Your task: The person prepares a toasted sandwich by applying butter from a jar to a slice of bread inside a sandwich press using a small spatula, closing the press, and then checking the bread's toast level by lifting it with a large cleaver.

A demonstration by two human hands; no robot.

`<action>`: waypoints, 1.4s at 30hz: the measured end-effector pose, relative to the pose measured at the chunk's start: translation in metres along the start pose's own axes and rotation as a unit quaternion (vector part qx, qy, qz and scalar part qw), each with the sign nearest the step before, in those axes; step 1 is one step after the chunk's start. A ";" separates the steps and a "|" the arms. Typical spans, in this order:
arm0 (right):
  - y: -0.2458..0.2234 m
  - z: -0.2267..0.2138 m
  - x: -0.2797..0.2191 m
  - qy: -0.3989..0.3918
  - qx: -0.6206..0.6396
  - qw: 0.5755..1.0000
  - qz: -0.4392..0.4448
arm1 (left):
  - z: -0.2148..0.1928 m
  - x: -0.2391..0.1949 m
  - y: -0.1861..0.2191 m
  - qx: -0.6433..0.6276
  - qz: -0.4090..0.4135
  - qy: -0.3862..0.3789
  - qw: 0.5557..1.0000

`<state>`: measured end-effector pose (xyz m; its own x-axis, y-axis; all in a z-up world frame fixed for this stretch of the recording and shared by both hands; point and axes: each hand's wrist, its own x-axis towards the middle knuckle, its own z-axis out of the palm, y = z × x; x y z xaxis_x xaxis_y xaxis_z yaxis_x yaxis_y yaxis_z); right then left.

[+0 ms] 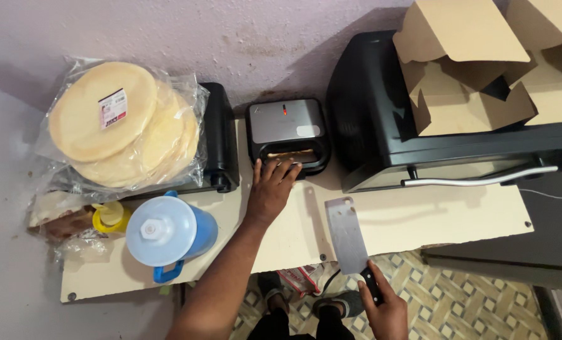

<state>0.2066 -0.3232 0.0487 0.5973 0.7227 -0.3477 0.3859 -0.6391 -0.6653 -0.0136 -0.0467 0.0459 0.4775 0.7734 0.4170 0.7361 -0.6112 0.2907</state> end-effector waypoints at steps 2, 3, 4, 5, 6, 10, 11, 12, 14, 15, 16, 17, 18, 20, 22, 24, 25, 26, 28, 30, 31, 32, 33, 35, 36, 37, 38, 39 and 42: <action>-0.006 -0.004 0.000 0.001 0.018 0.998 -0.062 | 0.004 -0.005 -0.003 -0.028 0.011 0.005 1.000; -0.009 -0.006 0.001 0.001 0.016 0.998 -0.064 | 0.009 -0.007 -0.002 -0.029 0.010 0.007 1.000; -0.012 -0.008 0.002 -0.011 0.004 0.999 -0.044 | 0.015 -0.008 -0.001 -0.033 -0.050 0.061 0.996; -0.015 -0.009 0.004 -0.023 -0.008 0.999 -0.023 | 0.021 -0.009 -0.002 -0.036 -0.109 0.115 0.987; -0.019 -0.011 0.006 -0.023 -0.009 0.999 -0.025 | 0.028 -0.009 0.001 -0.036 -0.110 0.117 0.986; -0.033 -0.014 0.011 -0.017 -0.003 0.995 -0.099 | 0.055 -0.003 0.010 -0.278 -0.420 0.239 0.830; -0.037 -0.014 0.012 -0.022 0.000 0.994 -0.105 | 0.060 0.002 0.008 -0.313 -0.467 0.212 0.799; -0.040 -0.015 0.010 -0.020 -0.002 0.994 -0.105 | 0.064 0.005 0.003 -0.316 -0.467 0.212 0.798; -0.045 -0.017 0.009 -0.038 0.010 0.995 -0.089 | 0.066 0.013 -0.010 -0.375 -0.583 0.206 0.691; -0.048 -0.019 0.008 -0.037 0.009 0.995 -0.091 | 0.063 0.014 -0.016 -0.376 -0.583 0.207 0.690; -0.050 -0.021 0.008 -0.043 0.009 0.995 -0.088 | 0.059 0.014 -0.021 -0.453 -0.618 0.122 0.631; -0.051 -0.023 0.005 -0.049 0.007 0.995 -0.081 | 0.056 0.012 -0.025 -0.522 -0.642 0.031 0.561; -0.053 -0.026 0.002 -0.048 0.005 0.996 -0.080 | 0.054 0.011 -0.028 -0.524 -0.642 0.029 0.559; -0.058 -0.031 0.002 -0.082 -0.008 0.997 -0.011 | 0.051 0.009 -0.035 -0.521 -0.620 0.006 0.586; -0.064 -0.037 0.005 -0.104 -0.016 0.994 0.015 | 0.049 0.005 -0.037 -0.505 -0.611 -0.001 0.609; -0.069 -0.041 0.011 -0.126 -0.023 0.991 0.040 | 0.047 0.002 -0.040 -0.488 -0.601 -0.007 0.633; -0.070 -0.043 0.014 -0.149 -0.060 0.987 0.025 | 0.046 0.002 -0.041 -0.490 -0.594 -0.004 0.638; -0.071 -0.046 0.018 -0.173 -0.097 0.980 0.010 | 0.046 0.001 -0.040 -0.492 -0.587 -0.001 0.643; -0.070 -0.049 0.027 -0.191 -0.114 0.975 -0.019 | 0.047 0.000 -0.040 -0.494 -0.583 0.003 0.645; -0.067 -0.049 0.033 -0.213 -0.131 0.967 -0.047 | 0.047 -0.001 -0.039 -0.493 -0.582 0.010 0.646; -0.067 -0.047 0.037 -0.207 -0.147 0.964 -0.078 | 0.048 -0.001 -0.038 -0.492 -0.584 0.020 0.645; -0.067 -0.045 0.038 -0.202 -0.164 0.960 -0.109 | 0.048 -0.001 -0.037 -0.491 -0.585 0.030 0.644; -0.068 -0.045 0.038 -0.202 -0.164 0.959 -0.111 | 0.048 -0.001 -0.037 -0.491 -0.586 0.032 0.644; -0.074 -0.045 0.037 -0.198 -0.139 0.969 -0.054 | 0.046 -0.002 -0.036 -0.491 -0.582 0.034 0.648; -0.078 -0.044 0.037 -0.199 -0.140 0.969 -0.055 | 0.045 -0.002 -0.037 -0.490 -0.582 0.035 0.648; -0.082 -0.044 0.037 -0.200 -0.139 0.969 -0.048 | 0.044 -0.001 -0.036 -0.489 -0.583 0.029 0.648; -0.086 -0.044 0.037 -0.201 -0.139 0.969 -0.042 | 0.043 0.000 -0.036 -0.488 -0.583 0.024 0.649; -0.089 -0.045 0.036 -0.200 -0.139 0.969 -0.043 | 0.042 0.001 -0.036 -0.488 -0.582 0.024 0.649; -0.096 -0.048 0.032 -0.200 -0.117 0.972 -0.046 | 0.040 0.001 -0.034 -0.498 -0.578 0.025 0.646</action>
<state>0.2223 -0.2511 0.1334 0.2488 0.7944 -0.5541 0.6026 -0.5749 -0.5535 -0.0193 -0.0185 0.0016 -0.1498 0.8185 -0.5546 -0.0995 0.5456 0.8321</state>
